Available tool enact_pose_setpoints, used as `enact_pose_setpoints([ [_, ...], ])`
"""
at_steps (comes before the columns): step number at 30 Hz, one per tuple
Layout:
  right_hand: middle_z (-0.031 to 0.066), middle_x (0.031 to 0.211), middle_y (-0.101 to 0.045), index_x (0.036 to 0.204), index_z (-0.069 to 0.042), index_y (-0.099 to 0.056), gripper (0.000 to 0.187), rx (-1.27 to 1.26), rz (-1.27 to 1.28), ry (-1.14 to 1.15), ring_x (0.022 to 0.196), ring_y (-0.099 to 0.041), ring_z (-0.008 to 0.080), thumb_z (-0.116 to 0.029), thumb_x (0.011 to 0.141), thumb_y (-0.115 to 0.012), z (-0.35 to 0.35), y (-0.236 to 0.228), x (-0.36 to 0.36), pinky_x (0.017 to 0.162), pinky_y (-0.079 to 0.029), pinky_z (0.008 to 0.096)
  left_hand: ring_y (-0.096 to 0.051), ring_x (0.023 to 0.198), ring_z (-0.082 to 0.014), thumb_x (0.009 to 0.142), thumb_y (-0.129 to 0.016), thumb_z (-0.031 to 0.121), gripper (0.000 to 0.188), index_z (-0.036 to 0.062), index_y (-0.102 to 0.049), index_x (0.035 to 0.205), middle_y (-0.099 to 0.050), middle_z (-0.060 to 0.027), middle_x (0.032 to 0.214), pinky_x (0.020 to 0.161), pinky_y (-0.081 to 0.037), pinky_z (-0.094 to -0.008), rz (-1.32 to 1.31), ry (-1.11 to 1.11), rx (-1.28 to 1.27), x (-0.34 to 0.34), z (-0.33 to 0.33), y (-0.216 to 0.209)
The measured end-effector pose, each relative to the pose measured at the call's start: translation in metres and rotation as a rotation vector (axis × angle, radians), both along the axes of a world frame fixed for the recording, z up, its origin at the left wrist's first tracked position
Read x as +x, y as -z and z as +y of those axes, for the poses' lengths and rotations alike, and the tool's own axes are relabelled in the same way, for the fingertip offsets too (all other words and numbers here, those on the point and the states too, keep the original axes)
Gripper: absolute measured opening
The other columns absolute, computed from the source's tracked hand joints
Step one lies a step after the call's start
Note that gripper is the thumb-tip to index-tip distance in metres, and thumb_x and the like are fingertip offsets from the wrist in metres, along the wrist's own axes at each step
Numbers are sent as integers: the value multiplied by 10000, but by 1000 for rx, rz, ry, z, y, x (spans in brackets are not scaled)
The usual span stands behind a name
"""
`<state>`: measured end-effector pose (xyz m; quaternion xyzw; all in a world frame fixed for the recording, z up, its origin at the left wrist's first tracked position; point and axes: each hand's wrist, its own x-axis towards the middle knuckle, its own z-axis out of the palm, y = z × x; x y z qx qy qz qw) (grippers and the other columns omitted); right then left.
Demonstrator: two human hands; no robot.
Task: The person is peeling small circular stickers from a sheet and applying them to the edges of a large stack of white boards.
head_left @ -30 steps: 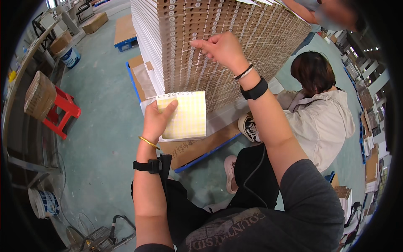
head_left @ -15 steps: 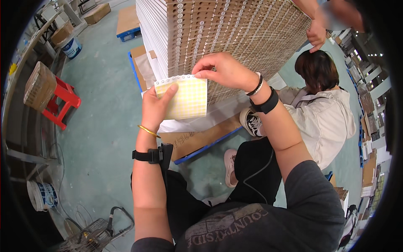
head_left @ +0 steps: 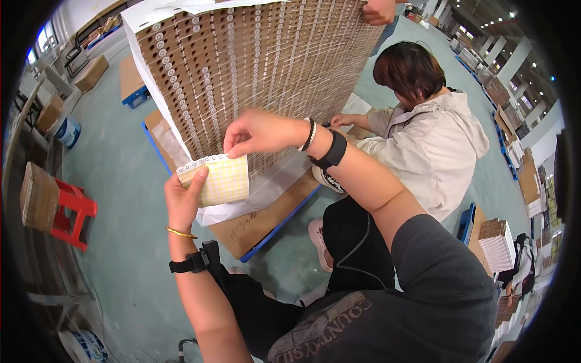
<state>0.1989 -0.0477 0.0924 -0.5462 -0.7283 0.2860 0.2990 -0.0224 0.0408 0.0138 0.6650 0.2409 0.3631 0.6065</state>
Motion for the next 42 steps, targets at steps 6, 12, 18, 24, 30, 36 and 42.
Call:
enact_pose_setpoints([
  [6, 9, 782, -665, 870, -38, -668, 130, -15, 65, 26, 698, -597, 83, -155, 816, -685, -3, 14, -3, 660, -488, 240, -615, 767, -109, 844, -707, 191, 269, -49, -650, 952, -682, -73, 879, 709, -498, -257, 52, -6, 44, 1, 3, 1],
  [12, -9, 755, -643, 847, -43, -645, 90, -51, 182, 70, 684, -579, 60, -108, 804, -689, -8, 25, -5, 647, -486, 229, -608, 743, -103, 833, -719, 181, 264, -57, -653, 927, -681, -71, 852, 692, -496, -254, 47, -2, 49, 3, 1, 2],
  [18, 33, 767, -657, 857, -34, -642, 130, 77, 145, 204, 686, -608, 102, -138, 804, -699, -12, 34, -10, 646, -494, 249, -611, 754, -103, 840, -712, 185, 264, -50, -651, 945, -681, -74, 870, 703, -495, -253, 65, 13, 20, 6, 4, 4],
  [24, 68, 787, -645, 877, -47, -650, 134, 210, -28, 220, 699, -624, 170, -162, 814, -676, -12, 52, -20, 633, -495, 286, -619, 739, -106, 835, -714, 169, 265, -60, -656, 956, -688, -82, 865, 684, -501, -255, 102, 25, 19, 0, 8, 3],
  [30, 70, 794, -641, 860, -71, -644, 121, 350, -170, 242, 722, -628, 239, -182, 814, -656, -15, 55, -27, 627, -494, 331, -621, 740, -105, 839, -702, 139, 223, -43, -642, 953, -684, -77, 870, 685, -500, -254, 134, 31, -53, -4, 7, 2],
  [36, 71, 807, -636, 867, -80, -612, 122, 388, -237, 247, 737, -623, 266, -191, 823, -640, -19, 52, -30, 630, -491, 349, -629, 741, -113, 830, -713, 149, 252, -59, -650, 957, -689, -92, 871, 680, -506, -261, 98, 50, -88, -5, 8, 4],
  [42, 83, 833, -601, 858, -67, -577, 117, 407, -226, 183, 785, -599, 276, -172, 826, -616, -11, 52, -28, 679, -484, 359, -631, 756, -116, 837, -697, 135, 257, -66, -634, 983, -684, -94, 896, 686, -507, -262, 161, -7, -107, -7, 5, -4],
])
